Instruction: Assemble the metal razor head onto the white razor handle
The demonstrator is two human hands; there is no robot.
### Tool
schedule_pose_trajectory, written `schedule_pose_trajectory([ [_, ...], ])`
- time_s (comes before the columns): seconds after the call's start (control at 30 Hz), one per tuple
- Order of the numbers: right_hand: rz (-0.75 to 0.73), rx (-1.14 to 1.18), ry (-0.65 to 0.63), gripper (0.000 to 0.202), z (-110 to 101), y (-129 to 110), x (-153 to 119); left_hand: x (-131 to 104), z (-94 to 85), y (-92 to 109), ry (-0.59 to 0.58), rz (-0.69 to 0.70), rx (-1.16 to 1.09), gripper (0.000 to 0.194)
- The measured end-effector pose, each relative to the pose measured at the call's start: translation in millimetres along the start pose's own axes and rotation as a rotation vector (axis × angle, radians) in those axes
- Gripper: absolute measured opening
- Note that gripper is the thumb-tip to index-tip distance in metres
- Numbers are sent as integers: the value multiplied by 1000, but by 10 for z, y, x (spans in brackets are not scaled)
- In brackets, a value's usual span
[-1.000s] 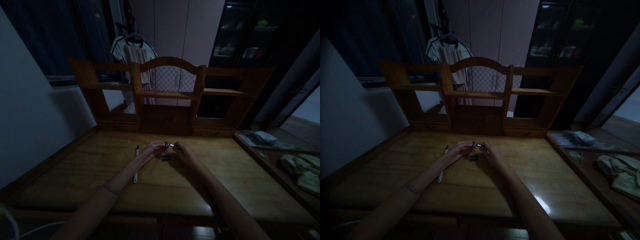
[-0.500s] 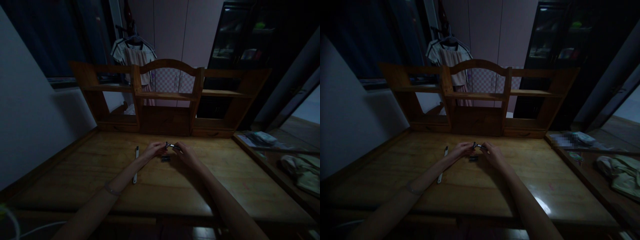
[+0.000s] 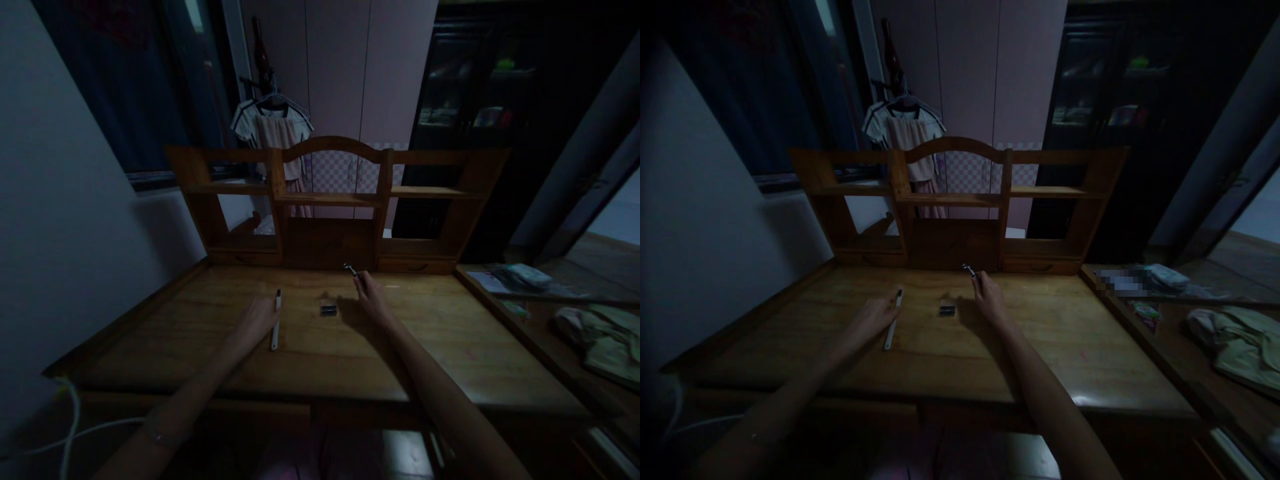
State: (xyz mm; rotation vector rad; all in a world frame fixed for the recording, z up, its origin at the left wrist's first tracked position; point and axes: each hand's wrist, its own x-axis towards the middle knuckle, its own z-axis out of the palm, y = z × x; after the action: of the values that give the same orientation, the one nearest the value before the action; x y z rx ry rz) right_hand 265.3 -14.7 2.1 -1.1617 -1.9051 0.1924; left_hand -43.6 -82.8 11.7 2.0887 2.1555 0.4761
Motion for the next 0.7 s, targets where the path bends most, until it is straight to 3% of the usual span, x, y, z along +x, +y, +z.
schedule_pose_trajectory([
  [0.17,79,-51,154,32,-276,25,85,-215,171,132,-24,-1,50,25],
  [0.33,132,-57,172,35,-712,204,91,-244,233,537,-29,99,-15,20],
  [0.57,258,-204,15,36,-1467,701,-428,-180,471,1284,-54,242,-68,21],
  [0.7,357,-375,-13,33,-1866,1057,-750,-82,601,1736,-96,293,-92,20],
])
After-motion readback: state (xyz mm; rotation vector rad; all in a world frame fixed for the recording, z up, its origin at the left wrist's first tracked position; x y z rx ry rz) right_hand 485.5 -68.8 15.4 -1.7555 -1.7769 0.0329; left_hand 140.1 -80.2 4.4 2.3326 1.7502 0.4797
